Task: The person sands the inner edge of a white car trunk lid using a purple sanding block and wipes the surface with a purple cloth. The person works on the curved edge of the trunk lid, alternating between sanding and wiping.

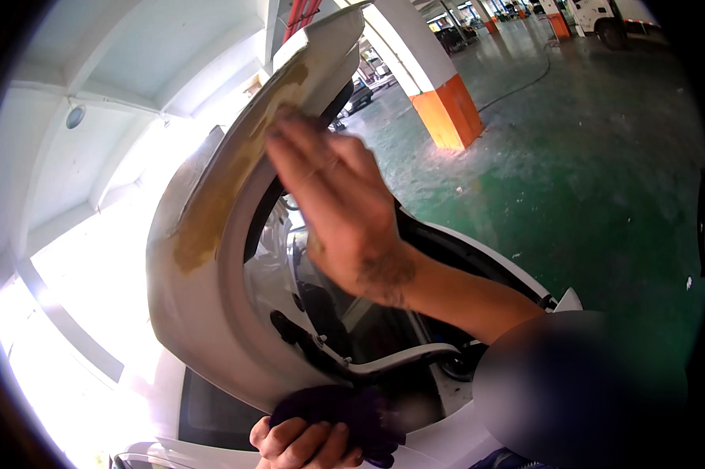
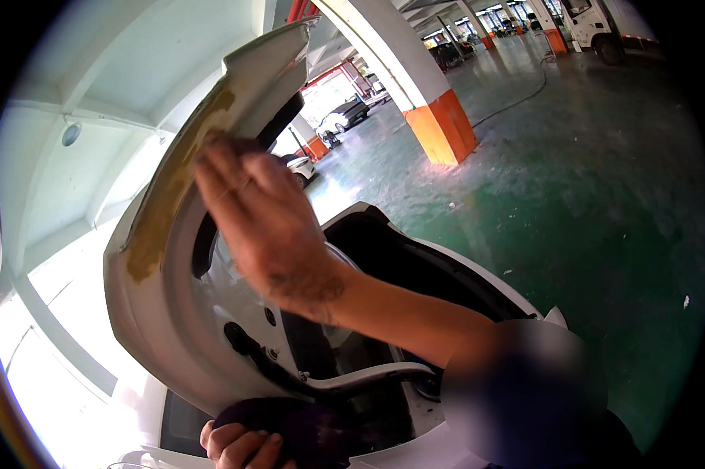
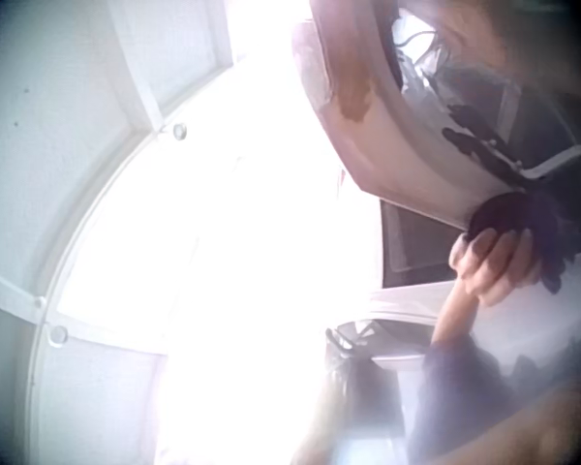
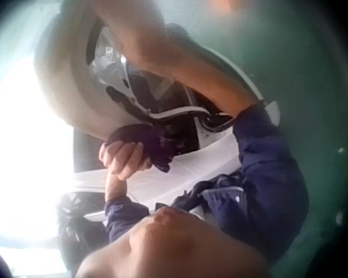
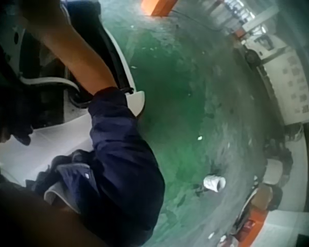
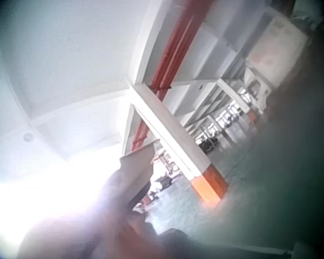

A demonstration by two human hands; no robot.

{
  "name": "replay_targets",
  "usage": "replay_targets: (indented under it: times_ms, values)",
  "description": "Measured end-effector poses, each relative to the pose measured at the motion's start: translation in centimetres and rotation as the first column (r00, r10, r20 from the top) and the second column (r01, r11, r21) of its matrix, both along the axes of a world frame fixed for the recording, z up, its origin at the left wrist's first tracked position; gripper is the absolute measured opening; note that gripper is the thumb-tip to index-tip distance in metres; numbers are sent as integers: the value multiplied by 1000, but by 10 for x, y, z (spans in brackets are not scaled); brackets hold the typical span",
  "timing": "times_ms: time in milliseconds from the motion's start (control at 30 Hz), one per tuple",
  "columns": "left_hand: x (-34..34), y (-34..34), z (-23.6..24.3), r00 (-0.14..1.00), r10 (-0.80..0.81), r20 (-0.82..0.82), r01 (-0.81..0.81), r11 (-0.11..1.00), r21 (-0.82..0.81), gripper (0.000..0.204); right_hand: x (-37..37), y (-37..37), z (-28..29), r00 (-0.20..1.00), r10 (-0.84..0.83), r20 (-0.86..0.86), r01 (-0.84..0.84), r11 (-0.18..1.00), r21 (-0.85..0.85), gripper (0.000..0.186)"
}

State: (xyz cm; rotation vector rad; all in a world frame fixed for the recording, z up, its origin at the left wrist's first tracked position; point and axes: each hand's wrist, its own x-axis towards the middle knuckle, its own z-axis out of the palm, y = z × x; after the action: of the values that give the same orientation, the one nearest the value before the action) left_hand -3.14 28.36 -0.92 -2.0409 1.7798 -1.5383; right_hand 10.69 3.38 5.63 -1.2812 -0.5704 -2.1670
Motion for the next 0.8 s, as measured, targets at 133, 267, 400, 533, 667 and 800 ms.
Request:
replay_targets:
  times_ms: [133,267,400,533,667,800]
  values:
    - [1,1,-4,1000,18,0,-18,1000,9,28,-10,8,-13,999,27,-25,-29,997,-73,44]
    - [1,1,-3,1000,19,19,-20,1000,17,28,3,-7,-2,1000,-8,17,8,1000,26,42]
    - [4,-3,-4,1000,5,22,-5,1000,1,28,-2,14,-13,998,-57,35,61,992,-110,37]
    - [0,0,-5,999,50,9,-50,999,22,28,14,-19,-10,986,-136,96,147,982,-123,39]
    - [-1,-2,-3,999,53,-6,-53,998,27,26,9,-24,-5,991,-121,47,125,989,-77,41]
    - [-1,-3,-4,997,72,-13,-72,997,37,25,9,-10,-17,994,-99,36,103,987,-125,43]
